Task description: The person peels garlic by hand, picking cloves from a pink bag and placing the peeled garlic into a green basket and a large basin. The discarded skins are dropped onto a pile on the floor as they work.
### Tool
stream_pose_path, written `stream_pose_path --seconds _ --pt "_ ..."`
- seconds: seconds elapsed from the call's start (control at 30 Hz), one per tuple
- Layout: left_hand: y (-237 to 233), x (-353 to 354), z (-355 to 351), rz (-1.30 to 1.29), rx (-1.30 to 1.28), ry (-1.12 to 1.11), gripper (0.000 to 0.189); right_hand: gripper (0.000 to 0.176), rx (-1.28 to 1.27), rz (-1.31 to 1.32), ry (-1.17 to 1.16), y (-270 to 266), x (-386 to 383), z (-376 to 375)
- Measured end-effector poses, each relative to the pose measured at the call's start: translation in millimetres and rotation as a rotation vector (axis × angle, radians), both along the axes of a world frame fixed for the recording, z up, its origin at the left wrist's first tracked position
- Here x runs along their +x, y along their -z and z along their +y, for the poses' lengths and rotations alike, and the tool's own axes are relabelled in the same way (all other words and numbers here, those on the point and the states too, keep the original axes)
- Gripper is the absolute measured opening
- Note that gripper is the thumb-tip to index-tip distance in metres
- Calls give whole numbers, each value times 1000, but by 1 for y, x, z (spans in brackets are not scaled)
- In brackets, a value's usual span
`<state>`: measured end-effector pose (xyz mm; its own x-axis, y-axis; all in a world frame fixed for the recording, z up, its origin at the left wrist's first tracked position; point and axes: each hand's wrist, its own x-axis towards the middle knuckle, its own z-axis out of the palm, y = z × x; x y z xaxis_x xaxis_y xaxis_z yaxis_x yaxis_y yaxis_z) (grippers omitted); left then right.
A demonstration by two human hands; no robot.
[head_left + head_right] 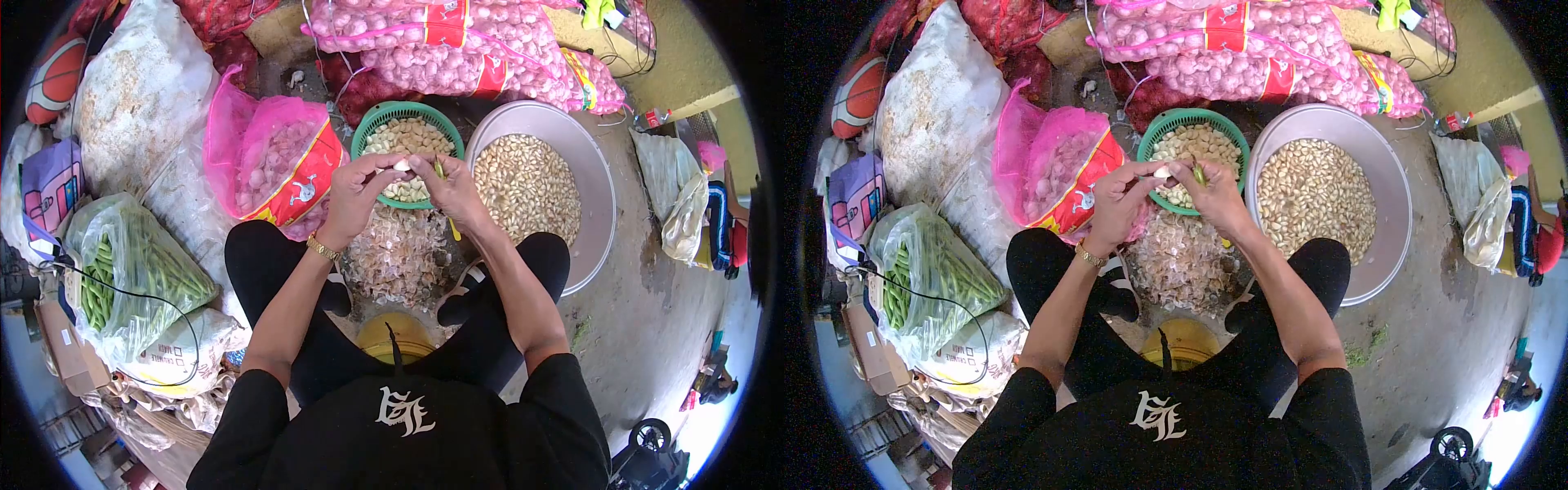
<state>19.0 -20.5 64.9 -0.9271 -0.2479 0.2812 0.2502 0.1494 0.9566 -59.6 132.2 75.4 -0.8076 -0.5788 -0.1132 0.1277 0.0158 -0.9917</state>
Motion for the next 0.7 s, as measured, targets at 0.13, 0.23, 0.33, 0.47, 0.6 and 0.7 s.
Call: stream_pose_path --seconds 0.13,0.23,0.33,0.47,0.6,0.7 --pt "3 -1 2 -141 46 3 19 16 75 276 108 8 0 -1" --pt "1 -1 -1 -238 421 60 19 15 15 249 62 11 -5 -1" --pt "7 -3 -8 -211 712 -3 21 16 85 263 38 1 -6 7" --pt "8 1 -15 -209 805 45 22 17 353 260 -147 6 2 15" --pt "11 6 -19 -254 833 78 20 22 285 464 -420 43 6 18" --pt "10 7 -24 -268 823 70 20 22 407 560 -474 24 2 17"
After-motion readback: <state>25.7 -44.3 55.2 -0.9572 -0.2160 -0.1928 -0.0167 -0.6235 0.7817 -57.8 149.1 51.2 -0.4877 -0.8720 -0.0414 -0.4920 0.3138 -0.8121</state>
